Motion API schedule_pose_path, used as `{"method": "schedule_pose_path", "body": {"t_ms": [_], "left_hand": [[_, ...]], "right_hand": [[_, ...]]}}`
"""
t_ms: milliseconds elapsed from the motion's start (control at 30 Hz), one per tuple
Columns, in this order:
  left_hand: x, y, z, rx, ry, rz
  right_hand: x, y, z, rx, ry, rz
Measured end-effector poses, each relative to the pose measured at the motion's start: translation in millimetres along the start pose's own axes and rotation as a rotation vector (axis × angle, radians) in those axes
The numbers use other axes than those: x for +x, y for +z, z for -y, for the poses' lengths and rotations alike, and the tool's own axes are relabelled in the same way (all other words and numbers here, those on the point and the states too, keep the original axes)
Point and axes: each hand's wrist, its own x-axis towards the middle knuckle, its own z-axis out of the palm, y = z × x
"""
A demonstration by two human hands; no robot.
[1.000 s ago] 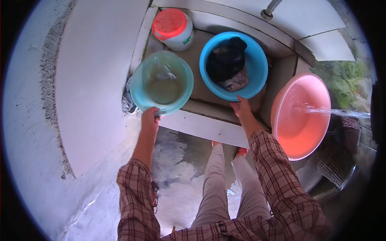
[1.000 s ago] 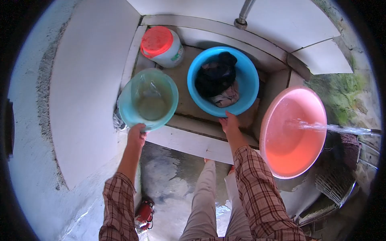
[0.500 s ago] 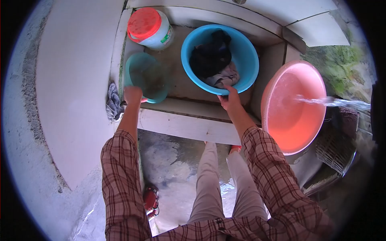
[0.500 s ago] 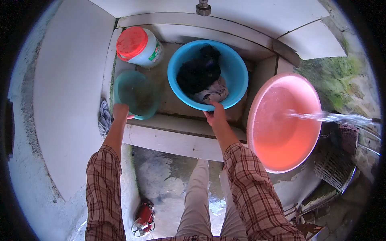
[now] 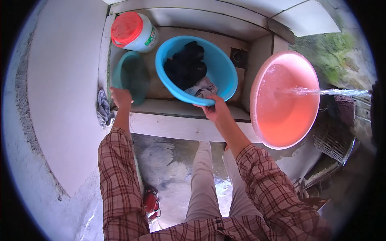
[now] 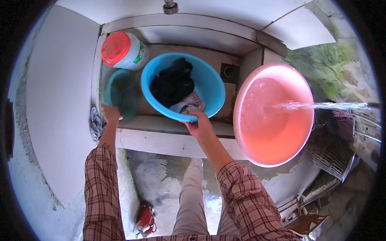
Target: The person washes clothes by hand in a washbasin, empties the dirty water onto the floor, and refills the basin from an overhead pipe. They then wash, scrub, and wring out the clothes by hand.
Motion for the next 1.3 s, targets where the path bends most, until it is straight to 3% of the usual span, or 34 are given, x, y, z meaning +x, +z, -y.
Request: {"method": "schedule_pose_path", "body": {"t_ms": [33, 133, 233, 367, 467, 567, 600, 633, 767, 1000, 1100, 1200, 1300], "left_hand": [[7, 4, 8, -0.044, -0.077, -0.010], [22, 23, 40, 0.290, 0.241, -0.352], [30, 23, 50, -0.183, 0.295, -0.323], [-57, -40, 25, -0.781, -0.146, 0.207], [-122, -96, 17, -0.944, -0.176, 0.672], [-194, -112, 5, -0.805, -0.043, 0.694], [-195, -107, 28, -0.746, -0.078, 0.702], [-206, -97, 39, -0.751, -0.170, 0.676], [-234, -63, 98, -0.998, -0.159, 0.584], [-273, -22, 157, -1.017, -0.231, 0.594], [-277, -3, 182, -1.036, -0.260, 0.587], [-278, 5, 193, -1.028, -0.296, 0.603], [-275, 9, 194, -0.985, -0.297, 0.588]], "right_hand": [[-4, -5, -5, 0.013, -0.015, 0.015], [-12, -24, -15, -0.029, 0.016, 0.057], [-59, -10, -24, -0.083, -0.060, 0.045], [-99, -6, -34, -0.157, -0.101, 0.162], [-128, -12, -40, -0.283, -0.124, 0.223], [-151, -24, -40, -0.379, -0.152, 0.242], [-160, -29, -44, -0.410, -0.167, 0.242], [-165, -35, -45, -0.428, -0.162, 0.243], [-164, -77, -46, -0.493, -0.157, 0.234], [-180, -141, -45, -0.626, -0.088, 0.138], [-206, -142, -30, -0.906, -0.065, 0.066], [-223, -130, -10, -1.921, 0.184, 0.118], [-239, -102, -17, -1.950, -0.512, 0.201]]}}
